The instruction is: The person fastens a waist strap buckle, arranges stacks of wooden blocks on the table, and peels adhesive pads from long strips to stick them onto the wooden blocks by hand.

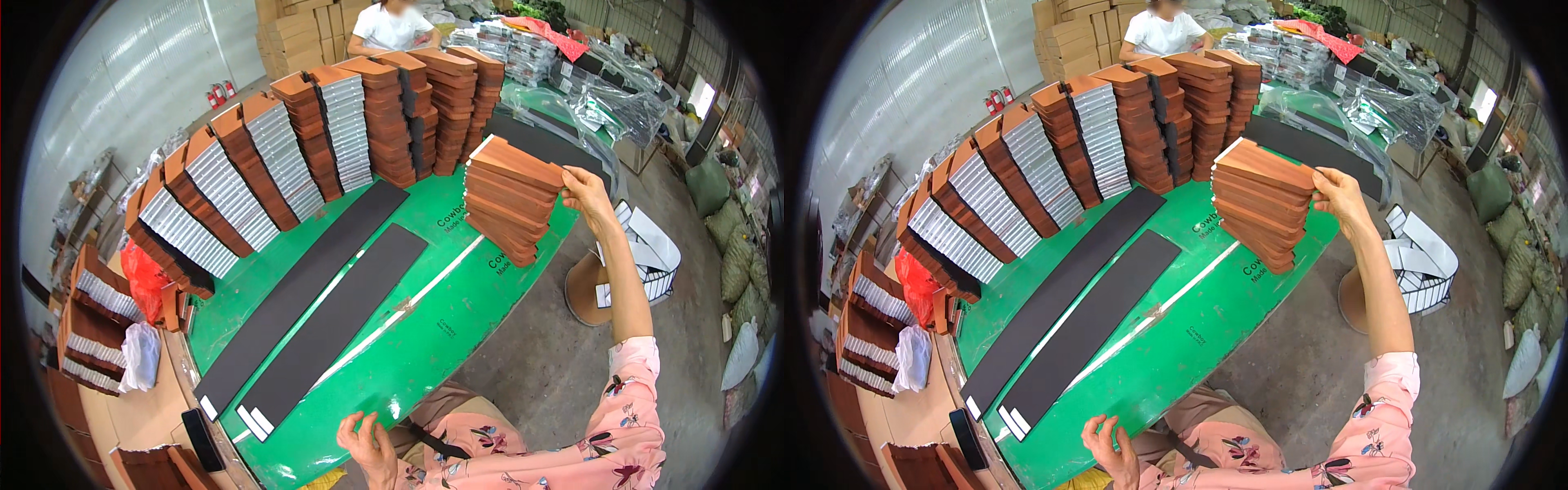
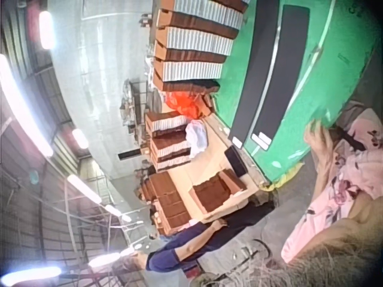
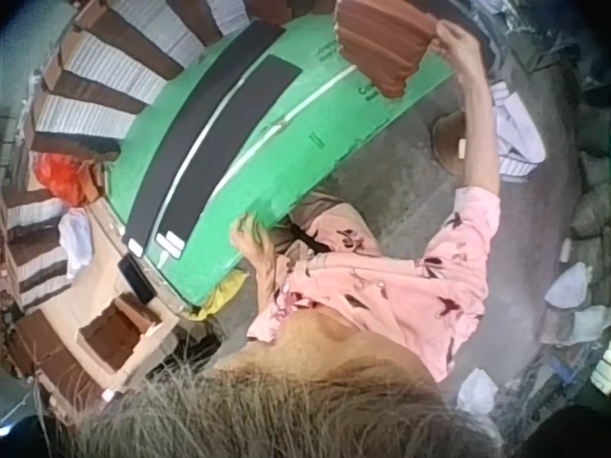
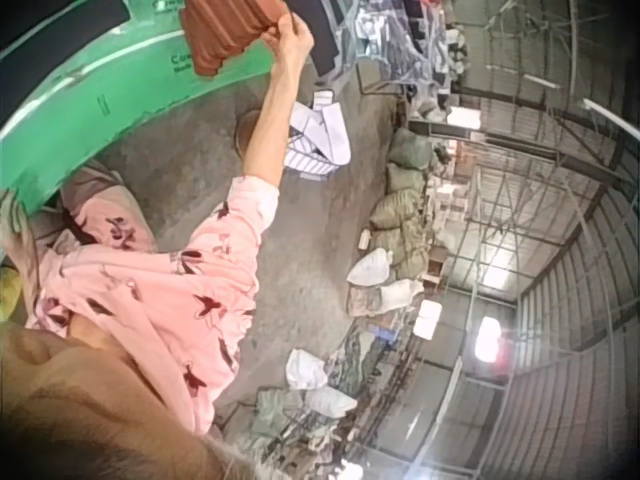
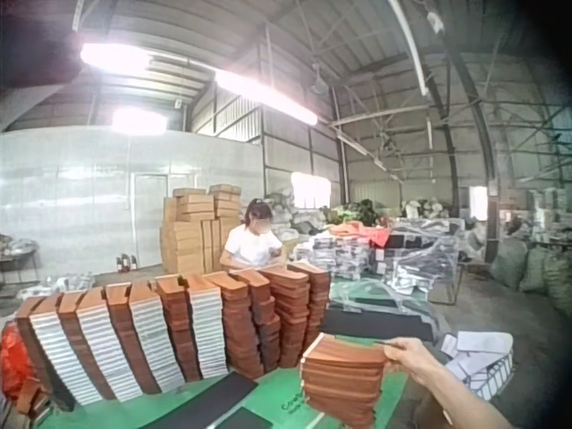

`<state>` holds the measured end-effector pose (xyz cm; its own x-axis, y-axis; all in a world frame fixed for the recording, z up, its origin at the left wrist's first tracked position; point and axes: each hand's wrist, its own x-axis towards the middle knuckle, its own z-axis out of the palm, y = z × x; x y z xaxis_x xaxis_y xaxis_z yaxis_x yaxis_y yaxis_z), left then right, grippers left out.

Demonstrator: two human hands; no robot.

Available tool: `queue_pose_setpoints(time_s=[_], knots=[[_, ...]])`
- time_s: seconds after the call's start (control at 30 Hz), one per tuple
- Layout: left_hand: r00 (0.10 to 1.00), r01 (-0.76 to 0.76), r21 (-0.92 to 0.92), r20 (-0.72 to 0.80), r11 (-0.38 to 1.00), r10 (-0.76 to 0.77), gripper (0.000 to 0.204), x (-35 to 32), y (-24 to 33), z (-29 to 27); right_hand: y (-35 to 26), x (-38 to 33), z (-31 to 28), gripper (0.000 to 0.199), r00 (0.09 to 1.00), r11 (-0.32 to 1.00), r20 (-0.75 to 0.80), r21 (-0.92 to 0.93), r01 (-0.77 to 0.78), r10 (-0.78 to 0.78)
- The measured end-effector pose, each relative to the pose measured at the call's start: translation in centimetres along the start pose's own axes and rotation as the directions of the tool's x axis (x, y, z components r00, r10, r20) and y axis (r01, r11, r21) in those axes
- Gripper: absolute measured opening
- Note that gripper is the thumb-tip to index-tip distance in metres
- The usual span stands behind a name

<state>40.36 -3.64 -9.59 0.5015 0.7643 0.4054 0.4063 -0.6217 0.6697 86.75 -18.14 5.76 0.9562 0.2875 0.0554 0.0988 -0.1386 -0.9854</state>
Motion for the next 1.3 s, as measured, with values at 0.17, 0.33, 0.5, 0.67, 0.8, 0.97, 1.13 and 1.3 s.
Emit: queue_pose_setpoints(time_s=[0.17,0.33,0.5,0.67,0.8,0.97,1.13,1.3], knots=[[0.999,0.018,0.03,0.05,0.999,-0.02,0.031,0.6,0.4,0.0,1.8,0.6,-1.3,0.04,0.995,0.912,-0.039,-0.406,0.064,-0.087],[0.972,0.065,-0.283,0.235,0.957,0.004,0.026,5.3,3.8,2.4,5.5,1.4,-2.4,0.044,0.986,0.984,-0.13,-0.152,0.089,-0.109],[0.811,0.421,-0.516,0.583,0.746,-0.055,0.03,10.3,6.4,9.1,12.0,2.1,-3.0,0.054,0.988,0.972,0.093,0.185,-0.141,0.126],[0.454,0.839,-0.41,0.89,0.357,-0.045,0.054,15.4,10.5,17.6,13.3,1.9,-3.6,0.069,0.936,0.935,0.276,0.216,-0.282,0.218],[0.344,0.932,-0.334,0.937,0.139,-0.055,0.061,17.5,12.2,24.2,11.2,2.4,-3.6,0.076,0.955,0.931,0.258,0.29,-0.221,0.146],[0.371,0.928,-0.366,0.924,0.069,-0.09,0.071,18.4,14.5,29.3,12.6,3.6,-3.3,0.081,0.904,0.923,0.359,0.21,-0.321,0.233],[0.422,0.899,-0.409,0.905,0.159,-0.053,0.085,19.0,17.0,30.3,15.5,3.2,-1.4,0.08,0.763,0.873,0.591,0.193,-0.449,0.262],[0.45,0.879,-0.431,0.892,0.201,-0.053,0.092,19.0,17.4,29.7,15.7,2.1,-0.6,0.058,0.78,0.85,0.534,0.194,-0.489,0.327]])
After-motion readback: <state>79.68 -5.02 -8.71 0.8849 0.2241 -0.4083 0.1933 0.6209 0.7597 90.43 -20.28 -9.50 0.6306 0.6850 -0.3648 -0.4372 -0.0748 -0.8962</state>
